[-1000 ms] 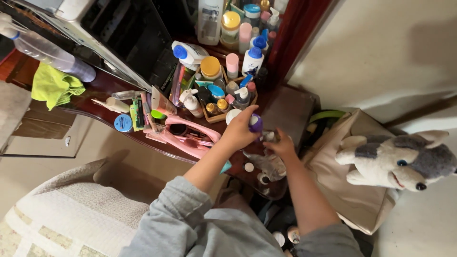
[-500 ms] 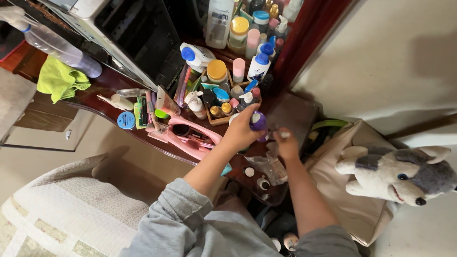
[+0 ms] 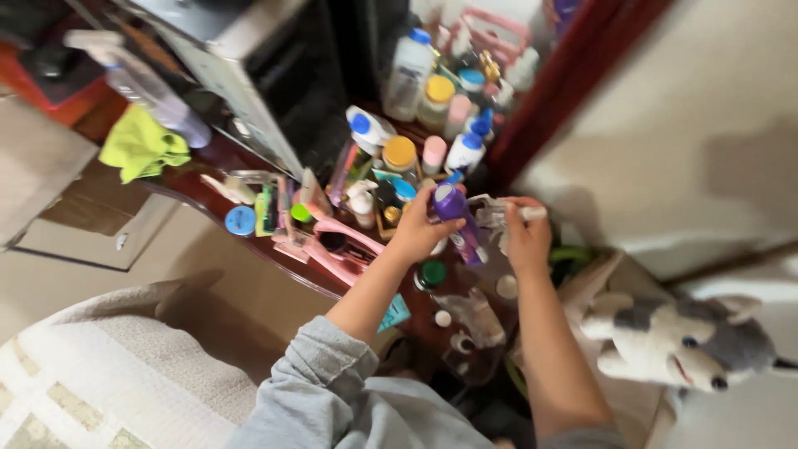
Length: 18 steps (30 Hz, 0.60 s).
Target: The person moves various personal care items from a cluttered vanity to a bed. They handle hairbrushes, a bag of wipes, a black bag, a hair tie, a purple spray can, bottles, a pink pouch, and a wooden organizer, placing them on the bed one by one.
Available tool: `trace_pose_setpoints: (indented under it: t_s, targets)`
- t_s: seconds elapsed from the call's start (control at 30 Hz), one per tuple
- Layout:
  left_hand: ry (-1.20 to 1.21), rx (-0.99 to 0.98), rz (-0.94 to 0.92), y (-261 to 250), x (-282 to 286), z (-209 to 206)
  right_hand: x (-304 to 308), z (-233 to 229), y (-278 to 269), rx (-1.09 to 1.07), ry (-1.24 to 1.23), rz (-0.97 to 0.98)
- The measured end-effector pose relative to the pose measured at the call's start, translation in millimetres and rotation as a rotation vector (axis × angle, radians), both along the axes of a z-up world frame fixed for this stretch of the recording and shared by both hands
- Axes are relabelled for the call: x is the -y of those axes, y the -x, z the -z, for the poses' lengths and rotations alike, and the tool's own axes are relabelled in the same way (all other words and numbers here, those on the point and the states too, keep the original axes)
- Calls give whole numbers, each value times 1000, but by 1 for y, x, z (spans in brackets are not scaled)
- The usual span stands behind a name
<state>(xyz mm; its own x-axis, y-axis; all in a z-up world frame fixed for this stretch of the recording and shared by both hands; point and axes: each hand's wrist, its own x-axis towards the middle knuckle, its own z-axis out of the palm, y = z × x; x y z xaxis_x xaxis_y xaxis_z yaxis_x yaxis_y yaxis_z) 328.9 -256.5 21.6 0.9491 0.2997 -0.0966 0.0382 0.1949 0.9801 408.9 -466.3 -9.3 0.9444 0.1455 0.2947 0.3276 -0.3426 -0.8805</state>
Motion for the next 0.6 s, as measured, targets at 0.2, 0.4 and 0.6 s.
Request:
trace_pose_setpoints:
  t_s: [0.2, 0.4, 0.6]
  targets:
    - [132, 140, -71, 13, -55, 18, -69, -73, 8, 39, -201, -271]
    - [129, 272, -371, 65, -144, 12, -189, -66, 12, 97, -162, -602]
    - [87, 283, -768, 174, -215, 12, -305, -85, 96, -18, 106, -887]
